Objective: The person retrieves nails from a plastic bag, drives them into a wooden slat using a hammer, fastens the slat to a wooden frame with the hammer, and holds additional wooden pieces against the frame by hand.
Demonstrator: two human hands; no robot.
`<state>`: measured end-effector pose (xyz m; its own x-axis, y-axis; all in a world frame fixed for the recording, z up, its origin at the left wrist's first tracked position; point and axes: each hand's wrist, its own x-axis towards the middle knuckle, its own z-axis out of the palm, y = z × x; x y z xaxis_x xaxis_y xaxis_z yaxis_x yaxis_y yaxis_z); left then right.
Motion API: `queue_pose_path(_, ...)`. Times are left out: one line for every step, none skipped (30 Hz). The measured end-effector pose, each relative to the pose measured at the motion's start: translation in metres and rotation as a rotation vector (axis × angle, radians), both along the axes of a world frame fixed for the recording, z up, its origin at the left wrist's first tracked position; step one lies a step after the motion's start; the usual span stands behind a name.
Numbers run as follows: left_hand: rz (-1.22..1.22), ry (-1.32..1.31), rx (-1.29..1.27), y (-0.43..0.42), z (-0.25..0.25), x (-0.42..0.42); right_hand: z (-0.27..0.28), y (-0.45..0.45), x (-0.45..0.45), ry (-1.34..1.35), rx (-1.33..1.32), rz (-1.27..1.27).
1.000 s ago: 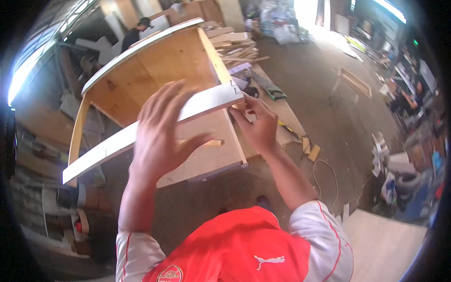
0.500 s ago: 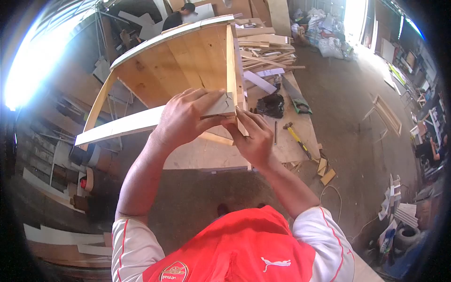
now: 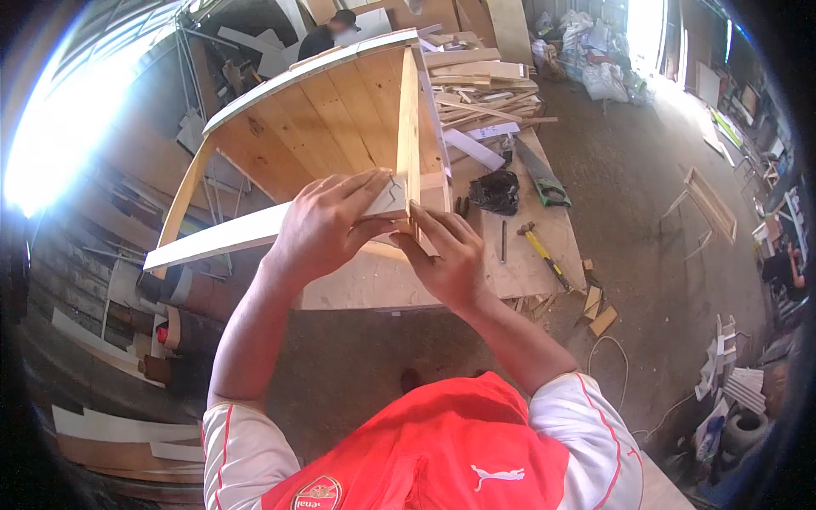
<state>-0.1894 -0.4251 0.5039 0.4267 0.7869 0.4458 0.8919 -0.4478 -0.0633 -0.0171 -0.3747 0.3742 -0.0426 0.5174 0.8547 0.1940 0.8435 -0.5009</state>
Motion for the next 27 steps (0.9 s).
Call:
queue_pose_path(0.005,0.022,0.026,-0.001,-0.001,0.001,0.0,0.0,0.0,0.006,-0.005,0.0)
queue_pose_path(0.01,0.043,0.045,-0.001,-0.002,0.002,0.0,0.001,0.0,0.009,0.002,-0.001)
queue_pose_path(0.016,0.062,0.063,-0.002,-0.003,0.003,-0.001,0.002,0.0,0.011,0.01,0.0)
queue_pose_path(0.024,0.08,0.081,-0.002,-0.004,0.004,-0.002,0.002,0.001,0.011,0.017,0.003)
queue_pose_path(0.02,0.073,0.084,-0.002,-0.005,0.004,-0.002,0.001,0.002,0.009,0.011,0.005)
queue_pose_path(0.017,0.065,0.088,-0.002,-0.005,0.004,-0.002,0.001,0.002,0.007,0.007,0.009)
queue_pose_path(0.014,0.058,0.093,-0.002,-0.005,0.003,-0.001,0.001,0.002,0.004,0.004,0.013)
queue_pose_path(-0.001,0.089,0.129,-0.001,-0.005,0.002,-0.001,0.001,0.002,0.007,0.005,0.01)
queue_pose_path(-0.016,0.119,0.163,-0.001,-0.006,0.001,-0.001,0.001,0.003,0.008,0.004,0.008)
queue_pose_path(-0.032,0.149,0.196,-0.001,-0.007,0.0,0.0,0.001,0.004,0.01,0.001,0.004)
queue_pose_path(-0.01,0.143,0.175,-0.003,-0.007,0.001,0.0,0.001,0.004,0.011,-0.004,0.008)
queue_pose_path(0.011,0.139,0.155,-0.008,-0.007,0.003,0.0,0.002,0.004,0.013,-0.008,0.011)
queue_pose_path(0.031,0.134,0.136,-0.011,-0.007,0.005,0.0,0.002,0.004,0.015,-0.011,0.014)
queue_pose_path(0.044,0.128,0.15,-0.012,-0.01,0.006,0.0,0.002,0.004,0.015,-0.024,0.021)
queue_pose_path(0.056,0.123,0.166,-0.013,-0.013,0.007,0.001,0.002,0.003,0.016,-0.036,0.028)
queue_pose_path(0.069,0.119,0.181,-0.012,-0.016,0.008,0.0,0.002,0.004,0.017,-0.048,0.036)
queue_pose_path(0.057,0.093,0.182,-0.011,-0.02,0.006,-0.001,0.002,0.006,-0.003,-0.058,0.044)
queue_pose_path(0.059,0.11,0.201,-0.011,-0.022,0.007,-0.002,0.002,0.007,-0.001,-0.065,0.05)
queue_pose_path(0.061,0.126,0.221,-0.013,-0.023,0.008,-0.002,0.003,0.007,0.0,-0.071,0.057)
queue_pose_path(0.062,0.143,0.243,-0.013,-0.024,0.008,-0.002,0.004,0.008,0.003,-0.075,0.065)
queue_pose_path(0.074,0.156,0.251,-0.013,-0.026,0.008,-0.002,0.005,0.008,0.002,-0.071,0.069)
queue_pose_path(0.084,0.169,0.258,-0.013,-0.029,0.008,-0.001,0.005,0.008,0.003,-0.067,0.073)
queue_pose_path(0.095,0.184,0.266,-0.012,-0.031,0.008,-0.001,0.006,0.008,0.005,-0.064,0.078)
queue_pose_path(0.093,0.189,0.291,-0.011,-0.033,0.007,-0.001,0.005,0.008,0.009,-0.063,0.078)
queue_pose_path(0.093,0.193,0.315,-0.009,-0.036,0.005,0.0,0.005,0.008,0.012,-0.062,0.08)
queue_pose_path(0.093,0.197,0.341,-0.007,-0.04,0.004,0.0,0.005,0.008,0.014,-0.06,0.082)
queue_pose_path(0.095,0.211,0.365,-0.006,-0.042,0.003,0.0,0.006,0.008,0.013,-0.051,0.079)
